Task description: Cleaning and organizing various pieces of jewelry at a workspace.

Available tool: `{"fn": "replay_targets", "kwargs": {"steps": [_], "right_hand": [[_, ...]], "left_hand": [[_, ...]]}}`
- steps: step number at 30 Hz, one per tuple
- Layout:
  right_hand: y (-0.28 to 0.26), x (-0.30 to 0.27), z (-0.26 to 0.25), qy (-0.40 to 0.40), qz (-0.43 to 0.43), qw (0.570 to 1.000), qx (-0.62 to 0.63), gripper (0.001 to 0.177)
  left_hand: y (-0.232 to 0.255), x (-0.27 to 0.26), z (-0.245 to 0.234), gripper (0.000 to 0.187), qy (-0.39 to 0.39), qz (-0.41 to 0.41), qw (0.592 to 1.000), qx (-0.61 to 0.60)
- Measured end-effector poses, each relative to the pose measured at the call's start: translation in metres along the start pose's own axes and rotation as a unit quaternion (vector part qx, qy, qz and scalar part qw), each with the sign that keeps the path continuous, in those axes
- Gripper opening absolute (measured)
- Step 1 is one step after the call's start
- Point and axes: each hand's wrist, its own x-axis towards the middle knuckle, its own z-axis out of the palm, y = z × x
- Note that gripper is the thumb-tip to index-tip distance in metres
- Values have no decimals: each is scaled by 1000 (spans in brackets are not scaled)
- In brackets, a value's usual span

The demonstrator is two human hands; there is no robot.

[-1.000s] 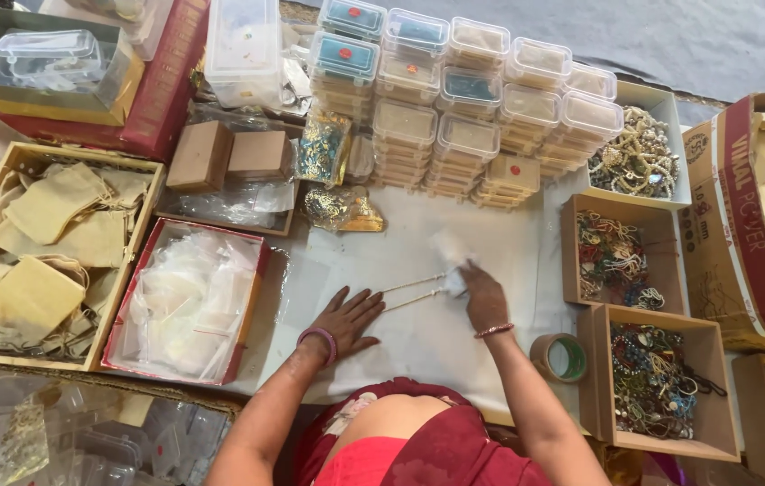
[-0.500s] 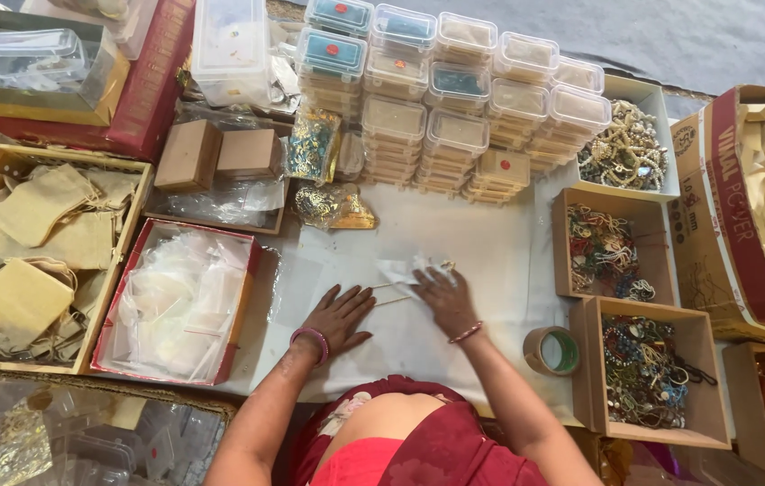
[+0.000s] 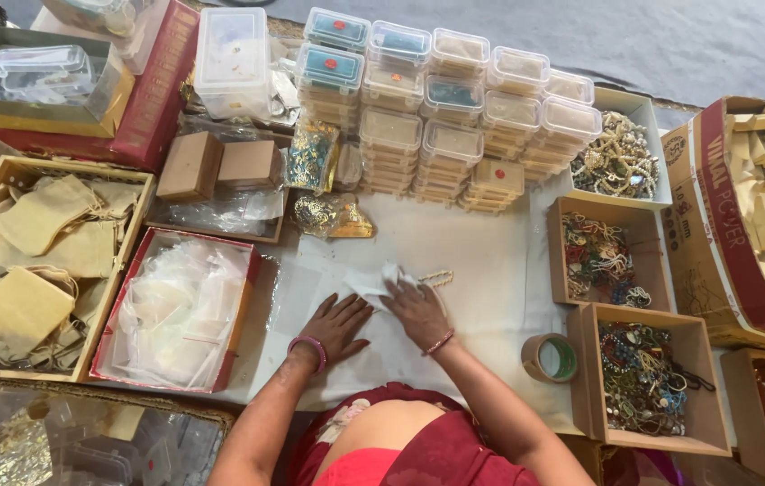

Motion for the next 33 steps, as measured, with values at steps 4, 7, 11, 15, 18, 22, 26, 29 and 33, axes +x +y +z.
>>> {"fn": "replay_targets", "kwargs": {"steps": [4, 7, 11, 15, 18, 22, 26, 29, 33], "right_hand": [[29, -17, -11, -115, -62, 985, -113, 46], [78, -38, -14, -122, 12, 986, -112, 53], [117, -48, -30, -85, 93, 988, -89, 67], [90, -7, -57, -108, 262, 897, -338, 61], [67, 2, -35, 28, 159, 975, -152, 48], [50, -2, 17, -59, 40, 996, -45, 35], [47, -1, 33, -212, 132, 968, -10, 19], [29, 25, -6, -209, 119, 962, 130, 16], [42, 18, -10, -192, 293, 860, 372, 15]], "left_hand": [[-1, 0, 2, 74, -30, -16, 999, -10], [1, -1, -1, 74, -19, -15, 1000, -10], [3, -2, -4, 73, -11, -19, 1000, -12], [0, -5, 0, 70, 37, -12, 999, -24], [3, -7, 3, 55, 144, -4, 988, -63], [11, 20, 10, 27, 141, -128, 977, -96], [22, 53, 18, 29, 226, -178, 943, -170], [28, 70, 26, 49, 305, -70, 936, -161], [43, 86, 6, 47, 270, -55, 944, -180]]}}
